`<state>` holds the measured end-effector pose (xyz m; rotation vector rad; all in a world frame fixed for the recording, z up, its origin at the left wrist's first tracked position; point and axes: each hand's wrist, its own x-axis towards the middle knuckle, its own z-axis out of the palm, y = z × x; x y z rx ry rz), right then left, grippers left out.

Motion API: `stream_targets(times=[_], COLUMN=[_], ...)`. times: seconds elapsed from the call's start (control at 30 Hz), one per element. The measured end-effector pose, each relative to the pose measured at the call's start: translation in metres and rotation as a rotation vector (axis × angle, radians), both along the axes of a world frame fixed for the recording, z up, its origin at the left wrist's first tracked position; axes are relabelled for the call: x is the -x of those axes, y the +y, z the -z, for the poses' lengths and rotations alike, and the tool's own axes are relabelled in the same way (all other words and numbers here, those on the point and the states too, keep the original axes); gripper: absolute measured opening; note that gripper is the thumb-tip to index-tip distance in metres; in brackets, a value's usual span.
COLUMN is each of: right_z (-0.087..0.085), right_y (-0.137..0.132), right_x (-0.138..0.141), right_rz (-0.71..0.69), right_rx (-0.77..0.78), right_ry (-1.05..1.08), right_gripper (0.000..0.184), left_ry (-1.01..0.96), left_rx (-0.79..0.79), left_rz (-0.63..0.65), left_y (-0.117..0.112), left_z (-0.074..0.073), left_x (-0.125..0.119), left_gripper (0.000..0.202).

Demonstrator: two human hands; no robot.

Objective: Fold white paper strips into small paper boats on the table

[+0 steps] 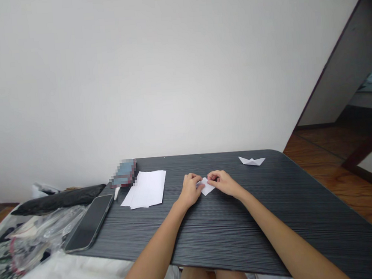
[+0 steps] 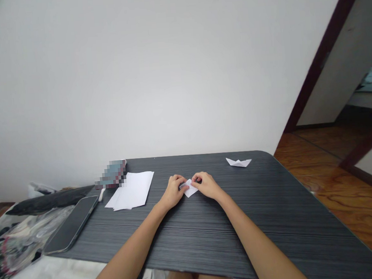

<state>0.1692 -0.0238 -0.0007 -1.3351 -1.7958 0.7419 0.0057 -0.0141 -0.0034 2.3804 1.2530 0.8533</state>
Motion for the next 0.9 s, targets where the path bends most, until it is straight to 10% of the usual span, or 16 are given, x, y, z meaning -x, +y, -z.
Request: stream_targets(times=[0.3,0.9], right_z=[-0.013,-0.015], right_y=[-0.007,-0.009], right_x=[-0.001,0.005], right_rz=[-0.135,0.040], right_rx=[0.182,0.164], right_ry=[0.393,0.543], right_gripper=[0.019,0.029], left_ry=[-0.211,-0.490], left_rx=[0.018,0.222], left_rz=[0.149,0.177], left_y=[-0.009,-0.015], left_z=[-0.013,-0.008], left_x=[0.001,-0.007], left_gripper=[0.019,0.017])
